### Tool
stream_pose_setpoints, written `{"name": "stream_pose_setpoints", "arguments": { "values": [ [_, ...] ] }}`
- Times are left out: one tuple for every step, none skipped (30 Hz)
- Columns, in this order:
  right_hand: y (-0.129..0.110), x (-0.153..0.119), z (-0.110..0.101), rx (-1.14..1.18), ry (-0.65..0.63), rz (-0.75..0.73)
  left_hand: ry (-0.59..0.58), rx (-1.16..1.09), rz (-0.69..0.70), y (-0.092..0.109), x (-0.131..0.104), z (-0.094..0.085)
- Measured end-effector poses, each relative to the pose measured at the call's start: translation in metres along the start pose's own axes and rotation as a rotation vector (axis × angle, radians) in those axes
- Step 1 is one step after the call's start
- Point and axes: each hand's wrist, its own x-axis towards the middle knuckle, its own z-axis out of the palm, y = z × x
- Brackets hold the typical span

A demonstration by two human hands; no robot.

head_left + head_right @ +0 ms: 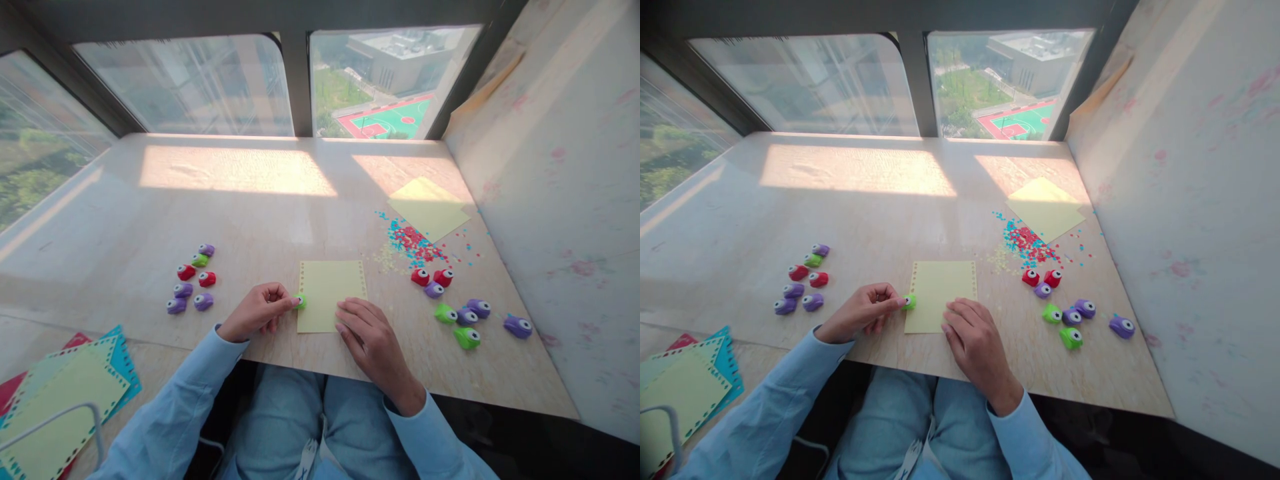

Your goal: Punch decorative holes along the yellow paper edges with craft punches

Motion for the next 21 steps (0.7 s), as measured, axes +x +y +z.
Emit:
{"name": "stream_pose_setpoints", "arguments": {
  "values": [
    [-0.0001,0.0001,0.0000,0.001,0.000,0.003,-0.003,-0.002,-0.001,-0.0003,0.0000,-0.0001],
    [-0.0002,0.0002,-0.0001,0.002,0.001,0.005,-0.005,-0.003,0.000,-0.0006,0.0001,-0.0001],
    [-0.0003,0.0003,-0.0001,0.003,0.001,0.006,-0.005,-0.003,0.003,-0.0009,0.0002,-0.0001],
    [-0.0004,0.0003,-0.0001,0.004,0.002,0.007,-0.005,-0.002,0.006,-0.0012,0.0004,0.0000],
    [-0.0005,0.0004,-0.0001,0.004,0.003,0.005,-0.006,-0.001,0.010,-0.0015,0.0006,0.0000],
    [-0.0005,0.0004,0.0000,0.003,0.005,0.003,-0.008,0.001,0.014,-0.0018,0.0008,0.0001],
    [-0.0004,0.0004,0.0000,0.002,0.006,0.002,-0.010,0.002,0.019,-0.0021,0.0010,0.0001],
    [-0.0003,0.0004,0.0000,0.002,0.008,0.002,-0.010,0.002,0.026,-0.0023,0.0011,0.0001],
    [-0.0003,0.0003,0.0001,0.003,0.007,0.004,-0.007,0.000,0.035,-0.0024,0.0011,0.0001],
    [-0.0002,0.0002,0.0000,0.005,0.007,0.005,-0.004,-0.002,0.043,-0.0025,0.0010,0.0001],
    [-0.0001,0.0002,0.0000,0.007,0.006,0.007,0.001,-0.006,0.050,-0.0026,0.0008,0.0002],
    [-0.0001,0.0002,0.0000,0.009,0.005,0.009,0.002,-0.009,0.055,-0.0026,0.0006,0.0002],
    [-0.0002,0.0002,-0.0001,0.010,0.006,0.010,0.003,-0.011,0.058,-0.0026,0.0004,0.0003],
    [-0.0003,0.0003,-0.0001,0.011,0.006,0.011,0.003,-0.013,0.059,-0.0027,0.0002,0.0004],
    [-0.0004,0.0004,-0.0002,0.012,0.007,0.011,0.002,-0.014,0.059,-0.0028,0.0001,0.0005],
    [-0.0004,0.0005,-0.0002,0.012,0.006,0.011,0.001,-0.015,0.059,-0.0030,0.0002,0.0005],
    [-0.0005,0.0006,-0.0002,0.012,0.005,0.011,0.001,-0.016,0.061,-0.0033,0.0004,0.0005],
    [-0.0005,0.0007,-0.0001,0.011,0.002,0.010,0.001,-0.015,0.063,-0.0036,0.0007,0.0004],
    [-0.0004,0.0006,-0.0001,0.009,-0.001,0.010,0.001,-0.015,0.066,-0.0039,0.0011,0.0003],
    [-0.0003,0.0006,0.0001,0.007,-0.004,0.009,-0.003,-0.014,0.068,-0.0041,0.0017,0.0001],
    [-0.0001,0.0005,0.0002,0.005,-0.005,0.010,-0.006,-0.012,0.069,-0.0043,0.0022,-0.0002]
  ]
}}
